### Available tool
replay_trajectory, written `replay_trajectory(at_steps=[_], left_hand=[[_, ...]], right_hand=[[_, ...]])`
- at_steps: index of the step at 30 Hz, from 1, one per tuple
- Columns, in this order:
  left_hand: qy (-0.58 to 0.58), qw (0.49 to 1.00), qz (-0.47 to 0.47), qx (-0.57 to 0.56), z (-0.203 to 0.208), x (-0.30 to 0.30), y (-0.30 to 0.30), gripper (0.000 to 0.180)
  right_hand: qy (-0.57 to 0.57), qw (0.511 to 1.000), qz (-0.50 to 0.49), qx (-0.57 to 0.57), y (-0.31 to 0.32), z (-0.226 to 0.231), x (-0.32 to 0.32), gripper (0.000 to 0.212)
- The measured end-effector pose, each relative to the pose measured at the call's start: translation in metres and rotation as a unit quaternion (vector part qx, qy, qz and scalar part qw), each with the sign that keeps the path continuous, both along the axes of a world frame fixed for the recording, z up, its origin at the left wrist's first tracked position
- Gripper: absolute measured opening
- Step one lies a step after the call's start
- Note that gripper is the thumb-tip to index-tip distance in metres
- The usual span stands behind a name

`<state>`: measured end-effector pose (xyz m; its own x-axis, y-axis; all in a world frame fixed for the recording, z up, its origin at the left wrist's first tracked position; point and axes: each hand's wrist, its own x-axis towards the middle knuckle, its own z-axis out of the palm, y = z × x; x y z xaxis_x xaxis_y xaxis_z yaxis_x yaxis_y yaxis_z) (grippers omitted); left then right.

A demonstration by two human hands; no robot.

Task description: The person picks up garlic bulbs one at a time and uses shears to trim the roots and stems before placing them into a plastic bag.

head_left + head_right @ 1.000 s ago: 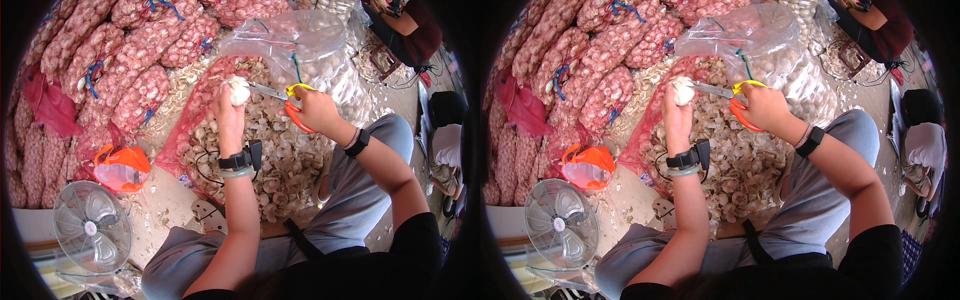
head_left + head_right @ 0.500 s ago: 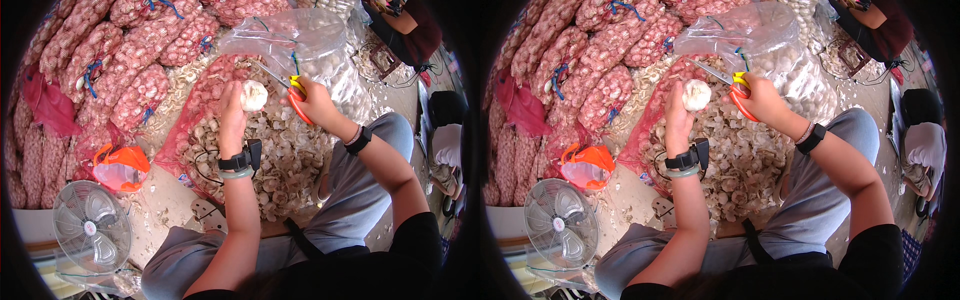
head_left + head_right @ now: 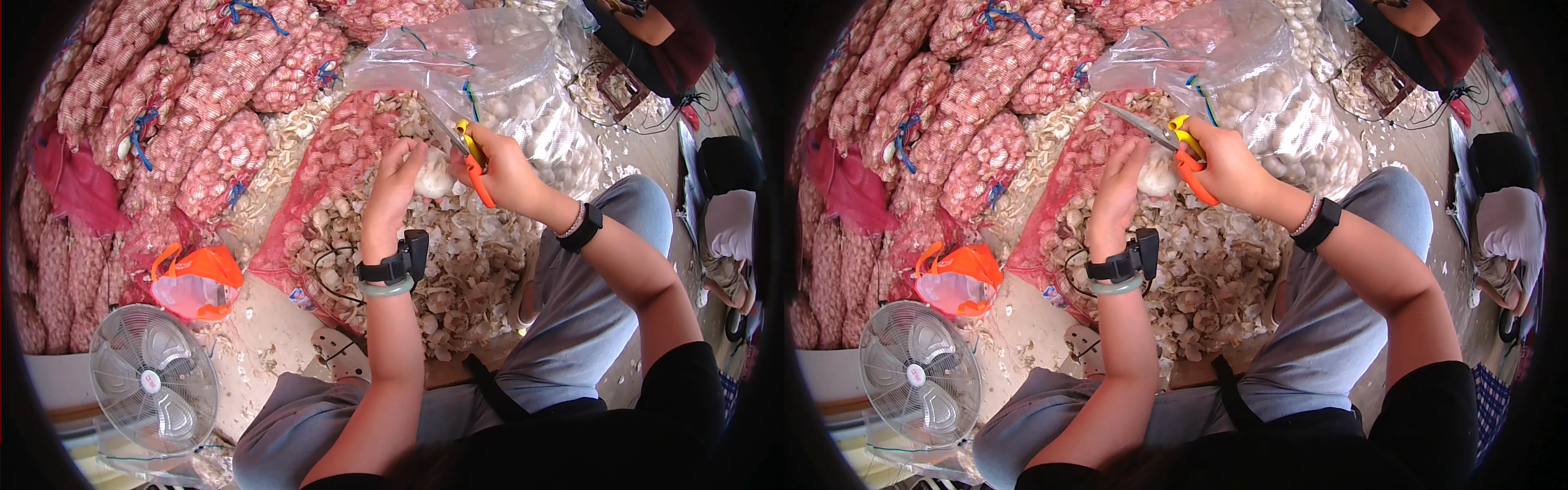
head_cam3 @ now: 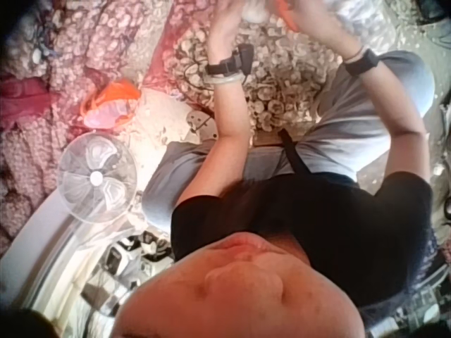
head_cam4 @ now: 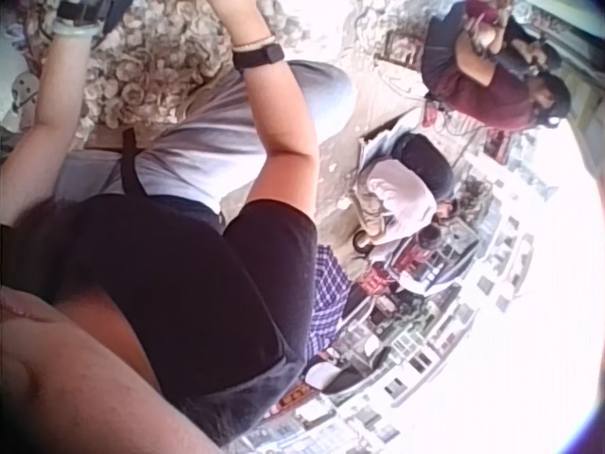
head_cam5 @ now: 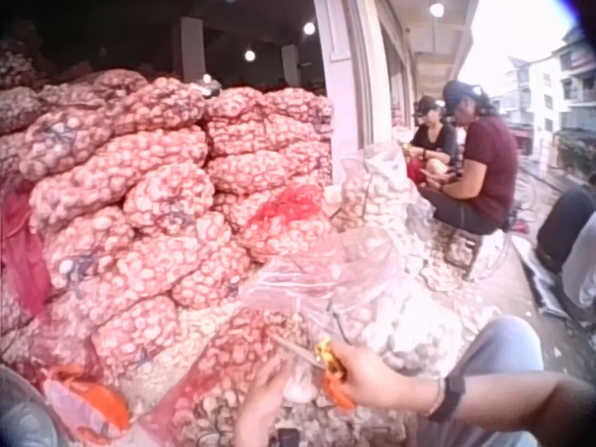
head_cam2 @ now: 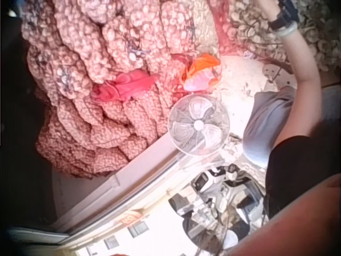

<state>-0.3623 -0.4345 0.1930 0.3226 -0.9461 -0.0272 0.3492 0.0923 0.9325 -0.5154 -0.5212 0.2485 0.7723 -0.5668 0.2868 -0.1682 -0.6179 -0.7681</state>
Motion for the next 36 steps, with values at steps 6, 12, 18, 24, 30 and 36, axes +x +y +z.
replay_trajectory(at_steps=[6,12,18,24,30,36], left_hand=[[0.091,0.987,-0.106,-0.077,0.006,0.007,0.013,0.03],[0.014,0.996,-0.053,-0.077,0.017,0.01,0.014,0.034],[-0.125,0.991,0.004,-0.036,0.027,0.003,0.011,0.029],[-0.284,0.946,0.152,-0.033,0.038,0.002,0.01,0.036],[-0.439,0.876,0.09,-0.177,0.057,0.008,0.019,0.037],[-0.425,0.877,0.106,-0.199,0.052,0.006,0.017,0.02]], right_hand=[[0.02,0.995,-0.096,-0.009,-0.018,-0.001,0.0,0.017],[-0.015,0.993,-0.016,0.118,-0.01,-0.008,0.005,0.021],[-0.064,0.922,0.096,0.37,0.0,0.005,0.004,0.027],[-0.061,0.922,0.06,0.379,0.003,0.012,0.004,0.03],[-0.126,0.879,0.026,0.46,0.008,0.016,0.001,0.029],[-0.148,0.888,0.009,0.436,0.01,0.021,0.001,0.029]])
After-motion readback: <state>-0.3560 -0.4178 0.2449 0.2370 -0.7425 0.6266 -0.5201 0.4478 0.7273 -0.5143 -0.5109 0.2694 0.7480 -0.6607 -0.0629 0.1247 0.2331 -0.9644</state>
